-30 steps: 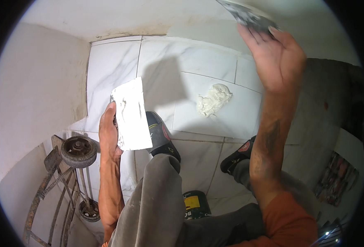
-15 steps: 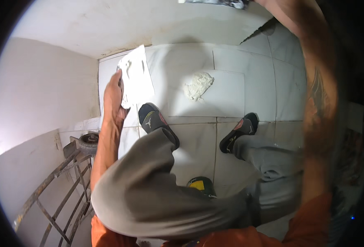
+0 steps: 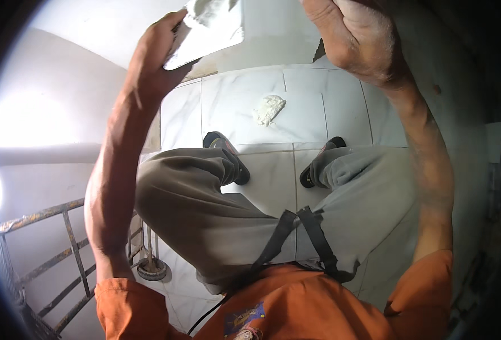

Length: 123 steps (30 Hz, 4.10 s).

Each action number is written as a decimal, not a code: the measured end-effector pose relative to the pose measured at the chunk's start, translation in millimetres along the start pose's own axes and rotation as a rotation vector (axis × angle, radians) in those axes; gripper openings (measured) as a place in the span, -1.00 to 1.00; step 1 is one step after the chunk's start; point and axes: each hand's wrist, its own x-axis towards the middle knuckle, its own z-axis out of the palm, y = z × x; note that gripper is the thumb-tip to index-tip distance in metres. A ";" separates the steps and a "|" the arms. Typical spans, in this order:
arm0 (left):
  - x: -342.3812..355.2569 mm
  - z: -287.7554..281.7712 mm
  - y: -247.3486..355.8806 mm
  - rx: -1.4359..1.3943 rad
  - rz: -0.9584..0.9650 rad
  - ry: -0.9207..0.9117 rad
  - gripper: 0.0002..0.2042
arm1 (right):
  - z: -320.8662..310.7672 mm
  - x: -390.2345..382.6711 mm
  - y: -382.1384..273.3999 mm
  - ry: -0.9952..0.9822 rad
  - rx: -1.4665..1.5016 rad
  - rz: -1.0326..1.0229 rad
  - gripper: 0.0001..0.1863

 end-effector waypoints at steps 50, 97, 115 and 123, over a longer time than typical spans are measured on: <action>5.6 -4.7 -23.0 -1.103 -0.998 0.366 -0.69 | 7.5 -53.3 66.7 -0.399 -0.414 0.771 -0.78; -18.4 -22.9 -42.2 -0.992 -0.970 0.473 -0.78 | 39.7 -29.4 32.1 -0.479 0.065 0.073 -0.57; -27.3 -17.8 -56.7 -1.062 -1.171 0.697 -0.77 | 47.1 -29.8 28.2 0.081 0.493 0.988 -0.81; -20.6 6.0 -41.7 -1.012 -1.190 0.403 -0.70 | 44.1 -24.4 30.6 0.324 1.211 1.146 -0.79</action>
